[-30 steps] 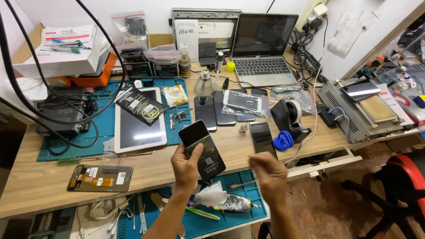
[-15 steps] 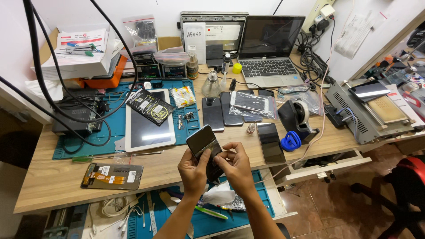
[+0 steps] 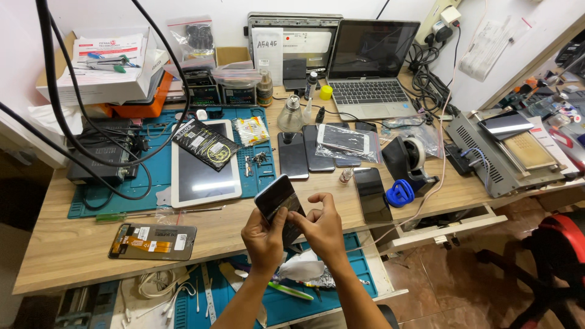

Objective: The person aligns a transparent screen protector on a black smartphone, presses it down to adhere, and smooths the surface to remove air bubbles. The person then wipes the screen with a cloth and checks the edges of the protector.

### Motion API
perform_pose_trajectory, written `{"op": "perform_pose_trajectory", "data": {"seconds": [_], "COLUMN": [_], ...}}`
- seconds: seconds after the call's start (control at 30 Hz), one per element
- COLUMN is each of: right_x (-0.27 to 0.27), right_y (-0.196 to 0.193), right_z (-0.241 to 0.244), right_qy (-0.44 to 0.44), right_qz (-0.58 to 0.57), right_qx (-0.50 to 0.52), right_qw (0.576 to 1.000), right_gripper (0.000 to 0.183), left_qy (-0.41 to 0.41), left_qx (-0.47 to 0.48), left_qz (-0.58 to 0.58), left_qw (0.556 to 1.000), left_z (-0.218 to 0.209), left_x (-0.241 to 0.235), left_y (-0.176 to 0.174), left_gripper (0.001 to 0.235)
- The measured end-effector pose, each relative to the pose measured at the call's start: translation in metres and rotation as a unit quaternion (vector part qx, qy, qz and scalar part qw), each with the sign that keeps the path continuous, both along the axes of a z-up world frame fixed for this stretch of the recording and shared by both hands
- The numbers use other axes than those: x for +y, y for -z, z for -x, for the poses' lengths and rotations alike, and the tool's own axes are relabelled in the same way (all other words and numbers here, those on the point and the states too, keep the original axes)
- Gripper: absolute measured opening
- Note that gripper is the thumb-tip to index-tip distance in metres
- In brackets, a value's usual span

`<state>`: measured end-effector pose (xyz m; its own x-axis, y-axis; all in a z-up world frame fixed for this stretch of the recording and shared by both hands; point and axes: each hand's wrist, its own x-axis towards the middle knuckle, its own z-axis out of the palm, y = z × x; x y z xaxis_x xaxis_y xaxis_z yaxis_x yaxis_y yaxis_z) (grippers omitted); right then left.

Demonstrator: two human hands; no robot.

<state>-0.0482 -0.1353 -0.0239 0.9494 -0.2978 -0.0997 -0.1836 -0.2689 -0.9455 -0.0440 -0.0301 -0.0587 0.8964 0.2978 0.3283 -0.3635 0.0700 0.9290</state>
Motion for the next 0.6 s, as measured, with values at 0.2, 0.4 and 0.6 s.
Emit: {"op": "perform_pose_trajectory", "data": {"seconds": [0.2, 0.4, 0.6], "right_x": [-0.009, 0.017, 0.026], "right_y": [0.016, 0.014, 0.024], "right_z": [0.009, 0.020, 0.012], "right_qy": [-0.013, 0.002, 0.086], "right_qz": [-0.057, -0.397, -0.428], "right_qx": [-0.102, -0.056, -0.127], "right_qw": [0.993, 0.916, 0.890], "right_gripper": [0.052, 0.086, 0.079], "left_qy": [0.000, -0.008, -0.001], "left_qx": [0.041, 0.066, 0.095], "left_qz": [0.183, 0.352, 0.349], "left_qw": [0.982, 0.934, 0.932], "left_z": [-0.010, -0.010, 0.002], "left_x": [0.002, -0.003, -0.013], "left_y": [0.003, -0.013, -0.021], "left_gripper": [0.019, 0.029, 0.038]}}
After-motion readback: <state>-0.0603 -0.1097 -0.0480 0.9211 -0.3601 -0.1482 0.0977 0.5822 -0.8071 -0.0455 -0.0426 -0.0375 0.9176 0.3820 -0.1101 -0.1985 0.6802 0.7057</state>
